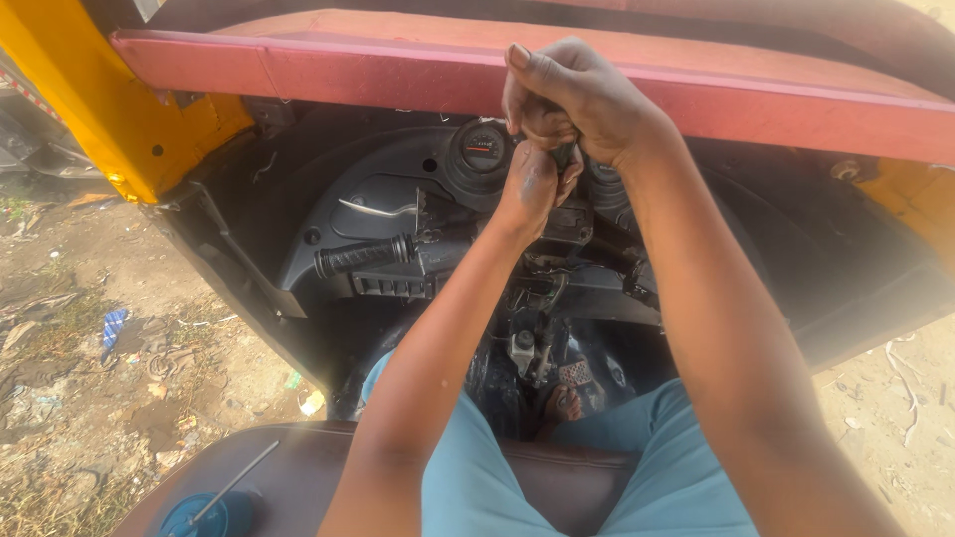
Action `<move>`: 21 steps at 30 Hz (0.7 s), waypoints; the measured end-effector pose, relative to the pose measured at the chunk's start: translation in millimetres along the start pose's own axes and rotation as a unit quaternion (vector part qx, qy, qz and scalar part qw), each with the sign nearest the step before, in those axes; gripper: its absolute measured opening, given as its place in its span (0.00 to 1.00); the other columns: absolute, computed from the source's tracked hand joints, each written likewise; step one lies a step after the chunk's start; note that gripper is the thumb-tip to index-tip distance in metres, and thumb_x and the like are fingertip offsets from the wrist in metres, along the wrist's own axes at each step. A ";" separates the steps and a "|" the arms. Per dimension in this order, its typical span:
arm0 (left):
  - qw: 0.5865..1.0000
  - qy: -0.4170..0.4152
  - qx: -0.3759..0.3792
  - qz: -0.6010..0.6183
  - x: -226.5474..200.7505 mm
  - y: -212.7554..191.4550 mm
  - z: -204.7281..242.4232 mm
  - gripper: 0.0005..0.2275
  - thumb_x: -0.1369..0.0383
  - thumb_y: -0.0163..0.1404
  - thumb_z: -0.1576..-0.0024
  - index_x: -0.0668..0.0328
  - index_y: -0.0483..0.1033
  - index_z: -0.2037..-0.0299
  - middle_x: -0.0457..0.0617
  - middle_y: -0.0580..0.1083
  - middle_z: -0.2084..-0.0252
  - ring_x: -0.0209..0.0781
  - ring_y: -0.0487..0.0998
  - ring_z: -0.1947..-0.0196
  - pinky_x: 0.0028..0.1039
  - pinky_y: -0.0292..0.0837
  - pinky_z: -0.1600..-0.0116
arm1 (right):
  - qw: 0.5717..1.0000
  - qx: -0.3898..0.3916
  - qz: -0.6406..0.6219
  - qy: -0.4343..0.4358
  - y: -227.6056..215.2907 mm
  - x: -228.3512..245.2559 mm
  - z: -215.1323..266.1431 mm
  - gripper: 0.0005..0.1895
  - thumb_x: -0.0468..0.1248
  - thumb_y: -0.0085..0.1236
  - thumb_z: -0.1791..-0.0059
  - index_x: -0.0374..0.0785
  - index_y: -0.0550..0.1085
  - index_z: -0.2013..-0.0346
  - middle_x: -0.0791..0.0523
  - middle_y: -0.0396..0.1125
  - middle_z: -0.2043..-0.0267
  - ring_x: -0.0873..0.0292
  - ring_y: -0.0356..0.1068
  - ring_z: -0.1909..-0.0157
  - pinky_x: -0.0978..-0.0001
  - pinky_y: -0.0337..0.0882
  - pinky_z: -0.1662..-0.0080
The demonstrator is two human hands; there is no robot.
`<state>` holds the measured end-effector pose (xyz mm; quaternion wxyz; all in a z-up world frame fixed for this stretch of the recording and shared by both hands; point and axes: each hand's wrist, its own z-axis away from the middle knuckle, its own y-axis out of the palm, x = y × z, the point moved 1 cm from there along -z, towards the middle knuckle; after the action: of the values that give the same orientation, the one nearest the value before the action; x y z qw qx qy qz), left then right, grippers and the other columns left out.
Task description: The person uses a screwdriver to loosen and tighten screws on a vehicle dashboard panel, wipes the internal area with a cloth, and manually manipulates the internal components.
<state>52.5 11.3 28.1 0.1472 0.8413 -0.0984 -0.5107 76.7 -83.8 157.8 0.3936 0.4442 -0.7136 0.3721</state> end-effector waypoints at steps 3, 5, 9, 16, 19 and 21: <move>1.000 0.021 0.020 -0.002 4.2 -6.0 2.3 0.24 0.54 0.35 0.29 0.62 0.66 0.75 0.42 0.61 0.81 0.30 0.58 0.84 0.24 0.50 0.79 | 1.000 0.006 0.006 -0.011 2.9 -5.9 -1.0 0.28 0.55 0.49 0.40 0.34 0.74 0.71 0.62 0.52 0.85 0.70 0.47 0.84 0.75 0.47 0.79; 0.999 0.030 0.031 -0.005 5.8 -3.9 -3.7 0.25 0.53 0.33 0.29 0.62 0.66 0.75 0.42 0.61 0.81 0.30 0.58 0.84 0.24 0.51 0.79 | 0.998 -0.043 0.023 -0.036 2.1 -12.0 -0.7 0.27 0.52 0.45 0.38 0.35 0.72 0.72 0.61 0.53 0.84 0.70 0.48 0.84 0.74 0.48 0.79; 0.999 0.013 0.043 -0.012 6.9 -4.6 -7.2 0.26 0.51 0.29 0.30 0.60 0.66 0.75 0.43 0.62 0.81 0.31 0.58 0.85 0.25 0.53 0.79 | 0.974 -0.207 -0.021 -0.087 5.4 -30.1 6.4 0.23 0.45 0.39 0.36 0.41 0.62 0.74 0.61 0.50 0.84 0.70 0.44 0.84 0.74 0.43 0.80; 0.996 0.027 0.086 -0.001 13.0 -10.9 -14.3 0.26 0.52 0.30 0.28 0.58 0.64 0.75 0.43 0.61 0.82 0.31 0.57 0.84 0.26 0.50 0.78 | 0.942 -0.303 0.032 -0.140 2.8 -46.0 4.9 0.28 0.40 0.39 0.36 0.43 0.50 0.81 0.61 0.45 0.86 0.67 0.41 0.87 0.71 0.41 0.82; 0.998 -0.013 0.067 0.012 14.7 -12.4 -15.1 0.22 0.52 0.33 0.32 0.56 0.65 0.74 0.42 0.61 0.82 0.31 0.55 0.84 0.26 0.48 0.78 | 0.934 -0.322 0.047 -0.151 -1.4 -55.6 1.0 0.29 0.40 0.40 0.37 0.44 0.48 0.82 0.62 0.44 0.87 0.67 0.41 0.88 0.71 0.42 0.82; 0.997 -0.021 0.069 0.017 15.7 -15.1 -15.1 0.23 0.49 0.35 0.33 0.56 0.65 0.74 0.41 0.60 0.82 0.30 0.54 0.84 0.25 0.46 0.79 | 0.923 -0.343 0.064 -0.162 3.0 -57.9 0.9 0.28 0.39 0.39 0.37 0.43 0.50 0.82 0.61 0.47 0.87 0.66 0.44 0.88 0.70 0.45 0.81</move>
<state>73.4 22.8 16.4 0.0951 0.8369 -0.1507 -0.5175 90.8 -63.9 105.2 0.3764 0.2901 -0.8783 0.0522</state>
